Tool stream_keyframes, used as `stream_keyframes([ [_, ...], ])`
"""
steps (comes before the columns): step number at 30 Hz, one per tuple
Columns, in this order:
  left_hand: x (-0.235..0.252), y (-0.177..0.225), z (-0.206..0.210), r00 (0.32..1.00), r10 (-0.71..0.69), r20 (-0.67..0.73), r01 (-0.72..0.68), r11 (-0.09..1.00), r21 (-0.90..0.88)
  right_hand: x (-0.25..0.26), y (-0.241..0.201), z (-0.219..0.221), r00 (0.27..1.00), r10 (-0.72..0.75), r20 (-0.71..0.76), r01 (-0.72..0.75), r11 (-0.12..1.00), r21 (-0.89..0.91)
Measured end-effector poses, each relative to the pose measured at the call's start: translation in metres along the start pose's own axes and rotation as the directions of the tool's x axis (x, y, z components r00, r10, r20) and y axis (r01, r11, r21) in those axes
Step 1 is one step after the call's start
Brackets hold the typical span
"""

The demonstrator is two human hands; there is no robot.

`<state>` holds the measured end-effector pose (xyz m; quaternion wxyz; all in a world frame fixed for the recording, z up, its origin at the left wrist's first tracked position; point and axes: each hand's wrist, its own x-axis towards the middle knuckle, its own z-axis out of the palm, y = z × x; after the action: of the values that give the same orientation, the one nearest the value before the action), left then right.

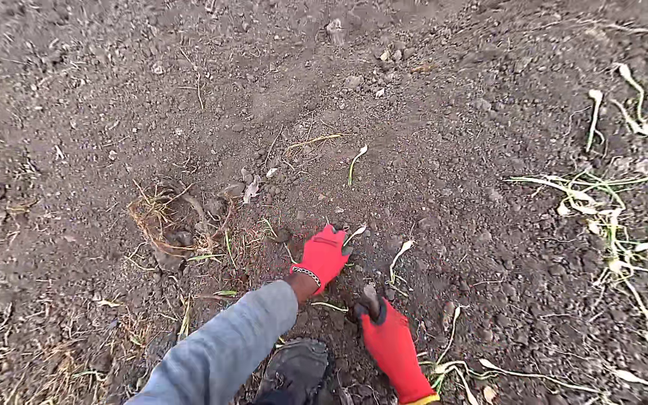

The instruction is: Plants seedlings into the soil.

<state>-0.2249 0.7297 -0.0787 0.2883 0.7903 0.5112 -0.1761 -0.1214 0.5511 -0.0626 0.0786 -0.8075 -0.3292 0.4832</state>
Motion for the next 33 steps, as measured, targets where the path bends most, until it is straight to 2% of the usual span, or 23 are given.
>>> stream_keyframes([
  [3,0.003,0.01,0.0,0.999,0.033,-0.002,-0.033,0.999,-0.002,0.003,-0.002,0.001,1.0,0.012,0.006,-0.012,1.0,-0.007],
  [7,-0.02,-0.009,-0.022,1.0,-0.029,-0.003,0.028,0.979,-0.202,0.002,0.008,0.01,1.0,0.016,-0.002,-0.016,1.0,0.0],
  [12,-0.061,-0.045,-0.103,0.987,-0.148,0.064,0.159,0.958,-0.237,-0.006,0.017,0.011,0.996,-0.031,-0.084,0.037,0.997,0.069],
  [15,-0.072,-0.086,-0.141,0.991,-0.128,0.03,0.132,0.972,-0.195,-0.009,0.007,0.0,1.0,0.0,-0.031,0.001,0.999,0.038],
  [19,-0.05,-0.162,-0.161,0.986,-0.164,-0.031,0.159,0.978,-0.134,0.009,-0.048,-0.062,0.996,-0.059,-0.061,0.057,0.998,-0.03],
  [23,-0.022,-0.211,-0.122,0.96,-0.277,-0.037,0.261,0.937,-0.234,0.015,-0.139,-0.141,0.954,-0.217,-0.206,0.215,0.976,-0.035],
  [25,-0.017,-0.205,-0.108,0.949,-0.315,-0.003,0.299,0.902,-0.313,0.027,-0.173,-0.147,0.885,-0.313,-0.345,0.333,0.943,0.0],
  [26,-0.014,-0.198,-0.105,0.952,-0.305,0.012,0.29,0.895,-0.338,0.043,-0.176,-0.139,0.864,-0.343,-0.369,0.365,0.931,-0.009],
  [27,-0.009,-0.192,-0.104,0.958,-0.285,0.012,0.271,0.895,-0.354,0.065,-0.172,-0.125,0.868,-0.364,-0.337,0.368,0.928,-0.055],
  [28,-0.002,-0.187,-0.105,0.964,-0.266,0.009,0.25,0.895,-0.37,0.09,-0.165,-0.11,0.9,-0.358,-0.247,0.343,0.934,-0.103],
  [30,0.013,-0.176,-0.108,0.975,-0.218,-0.035,0.186,0.897,-0.401,0.129,-0.156,-0.088,0.962,-0.263,-0.077,0.242,0.947,-0.209],
  [31,0.021,-0.169,-0.108,0.979,-0.2,-0.045,0.164,0.897,-0.41,0.136,-0.164,-0.092,0.971,-0.234,-0.045,0.216,0.943,-0.251],
  [33,0.039,-0.161,-0.11,0.986,-0.156,-0.064,0.118,0.909,-0.399,0.133,-0.203,-0.124,0.958,-0.273,-0.084,0.246,0.939,-0.242],
])
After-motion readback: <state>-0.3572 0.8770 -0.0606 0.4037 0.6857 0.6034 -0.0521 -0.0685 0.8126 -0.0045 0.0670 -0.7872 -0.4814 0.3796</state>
